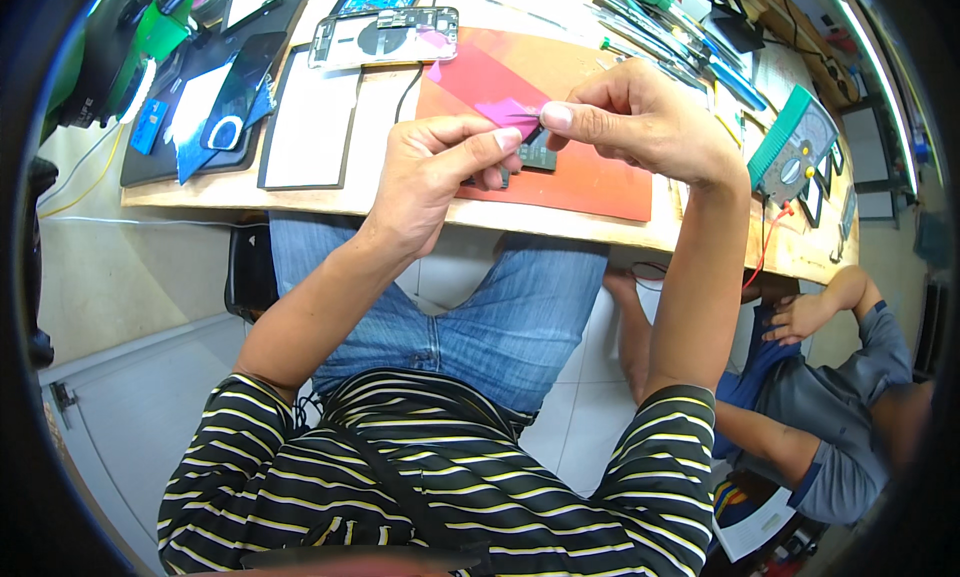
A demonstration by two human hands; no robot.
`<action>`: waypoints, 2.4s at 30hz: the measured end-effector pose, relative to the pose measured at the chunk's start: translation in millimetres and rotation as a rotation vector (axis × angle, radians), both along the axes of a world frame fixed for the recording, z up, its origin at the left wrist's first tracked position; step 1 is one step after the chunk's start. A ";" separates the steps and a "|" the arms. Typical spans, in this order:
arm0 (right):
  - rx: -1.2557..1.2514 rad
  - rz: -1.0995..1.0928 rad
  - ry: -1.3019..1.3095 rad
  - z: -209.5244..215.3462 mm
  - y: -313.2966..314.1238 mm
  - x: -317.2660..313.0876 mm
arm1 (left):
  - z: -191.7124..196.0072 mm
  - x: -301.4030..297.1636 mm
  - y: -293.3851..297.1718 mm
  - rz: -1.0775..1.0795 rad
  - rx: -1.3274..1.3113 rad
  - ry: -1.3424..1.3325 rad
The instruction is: The person applies pink adhesive tape to a new phone battery, trims the excess with scissors, and peels off the backing. They then place the battery into the phone chassis and connect the battery connector using a screwdriver.
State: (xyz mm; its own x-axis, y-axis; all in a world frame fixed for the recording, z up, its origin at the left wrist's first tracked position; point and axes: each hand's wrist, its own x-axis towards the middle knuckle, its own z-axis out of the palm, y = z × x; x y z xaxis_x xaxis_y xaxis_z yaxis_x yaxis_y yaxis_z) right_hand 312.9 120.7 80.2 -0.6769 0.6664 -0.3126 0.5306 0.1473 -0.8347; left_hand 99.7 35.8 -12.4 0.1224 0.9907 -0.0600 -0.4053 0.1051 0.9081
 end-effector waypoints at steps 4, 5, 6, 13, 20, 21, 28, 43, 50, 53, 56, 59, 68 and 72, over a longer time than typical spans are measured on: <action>0.127 0.042 0.126 -9.7 3.1 -0.4 | -2.4 0.9 4.0 0.054 0.037 -0.099; 0.129 0.034 0.110 -11.2 3.3 0.6 | -2.8 0.8 4.4 0.066 0.036 -0.114; 0.113 0.014 0.097 -11.8 3.3 1.9 | -2.9 0.9 4.5 0.083 0.033 -0.128; 0.052 -0.057 0.071 -16.1 0.3 -1.1 | -2.5 6.3 3.4 0.069 -0.007 -0.096; 0.024 -0.085 -0.008 -5.4 0.2 1.1 | -3.2 3.3 1.2 0.050 0.006 -0.045; 0.033 -0.085 -0.008 -4.8 0.2 1.2 | -3.3 3.6 0.9 0.050 0.000 -0.049; 0.001 -0.074 -0.011 -0.2 2.9 1.1 | -3.4 3.3 -1.0 0.080 0.038 -0.061; 0.036 -0.511 0.456 -28.4 -30.0 -23.0 | -6.9 11.7 2.0 0.259 0.049 -0.228; 0.066 -0.547 0.525 -37.0 -27.2 -23.2 | 14.2 6.5 -12.3 -0.019 -0.042 -0.175; 0.008 -0.448 0.445 -28.1 -24.5 -5.8 | 42.3 -21.7 -30.1 -0.192 -0.053 0.252; -0.044 -0.364 0.357 -23.7 -27.2 0.8 | 61.8 -47.6 -16.6 0.170 0.585 0.649; -0.027 -0.189 0.432 -25.2 -27.0 -5.4 | 61.1 -49.8 14.3 0.068 0.684 0.776; -0.136 -0.728 0.707 -57.3 -87.9 -35.4 | 30.2 -41.1 22.0 -0.242 0.053 0.129; -0.279 -0.760 0.719 -85.6 -126.7 -56.1 | 23.0 -37.6 19.7 -0.147 0.099 0.084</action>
